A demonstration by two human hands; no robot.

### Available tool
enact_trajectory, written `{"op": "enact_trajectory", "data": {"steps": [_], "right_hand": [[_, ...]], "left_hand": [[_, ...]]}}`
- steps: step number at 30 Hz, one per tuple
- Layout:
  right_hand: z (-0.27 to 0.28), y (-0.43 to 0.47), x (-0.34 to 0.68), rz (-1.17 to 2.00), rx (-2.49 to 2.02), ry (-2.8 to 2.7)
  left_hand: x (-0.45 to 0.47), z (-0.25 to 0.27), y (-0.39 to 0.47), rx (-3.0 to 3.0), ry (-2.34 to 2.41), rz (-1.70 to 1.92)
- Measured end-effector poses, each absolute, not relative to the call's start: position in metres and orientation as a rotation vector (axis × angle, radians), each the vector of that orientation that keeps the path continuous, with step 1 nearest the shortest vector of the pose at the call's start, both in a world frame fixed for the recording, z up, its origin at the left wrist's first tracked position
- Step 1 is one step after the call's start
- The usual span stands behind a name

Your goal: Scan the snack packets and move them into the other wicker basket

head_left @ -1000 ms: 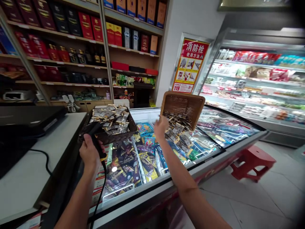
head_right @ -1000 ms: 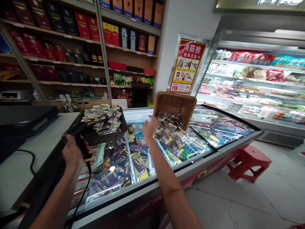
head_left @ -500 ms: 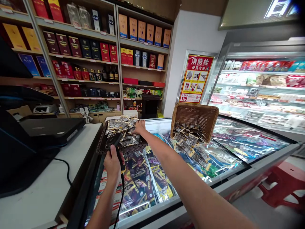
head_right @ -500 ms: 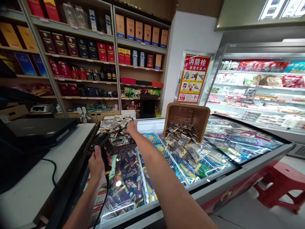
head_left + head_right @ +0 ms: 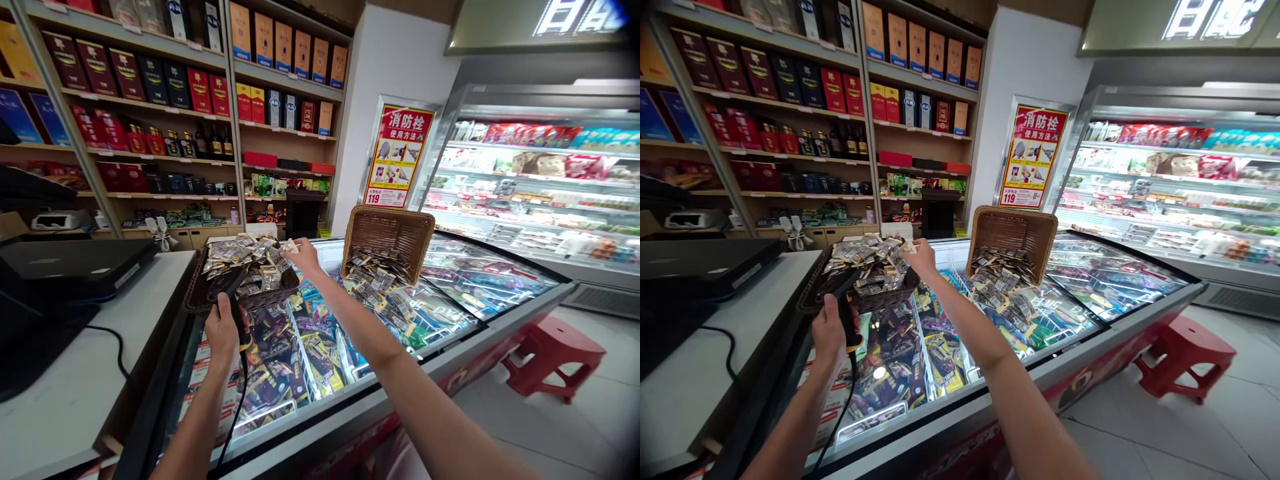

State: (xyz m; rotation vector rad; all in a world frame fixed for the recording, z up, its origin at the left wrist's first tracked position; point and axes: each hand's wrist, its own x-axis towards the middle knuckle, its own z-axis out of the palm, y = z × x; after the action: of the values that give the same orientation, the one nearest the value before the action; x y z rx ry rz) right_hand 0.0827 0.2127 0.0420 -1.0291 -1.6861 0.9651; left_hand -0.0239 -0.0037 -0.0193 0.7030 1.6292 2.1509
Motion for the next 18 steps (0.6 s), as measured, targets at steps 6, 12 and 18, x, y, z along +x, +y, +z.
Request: {"op": "enact_trajectory", "data": {"steps": [6, 12, 18], "right_hand": [[0.012, 0.195, 0.178, 1.521, -0.716, -1.166], [-0.023, 0.2, 0.202, 1.655, -0.778, -0.878], [-0.038, 0.208, 0.201, 1.512, -0.859, -0.786]], "left_hand": [[-0.008, -0.019, -0.001, 0.856, 1.442, 1.999], [0.006, -0.024, 0.0, 0.938, 1.435, 1.755], [0.01, -0.02, -0.005, 1.185, 1.465, 1.469]]}}
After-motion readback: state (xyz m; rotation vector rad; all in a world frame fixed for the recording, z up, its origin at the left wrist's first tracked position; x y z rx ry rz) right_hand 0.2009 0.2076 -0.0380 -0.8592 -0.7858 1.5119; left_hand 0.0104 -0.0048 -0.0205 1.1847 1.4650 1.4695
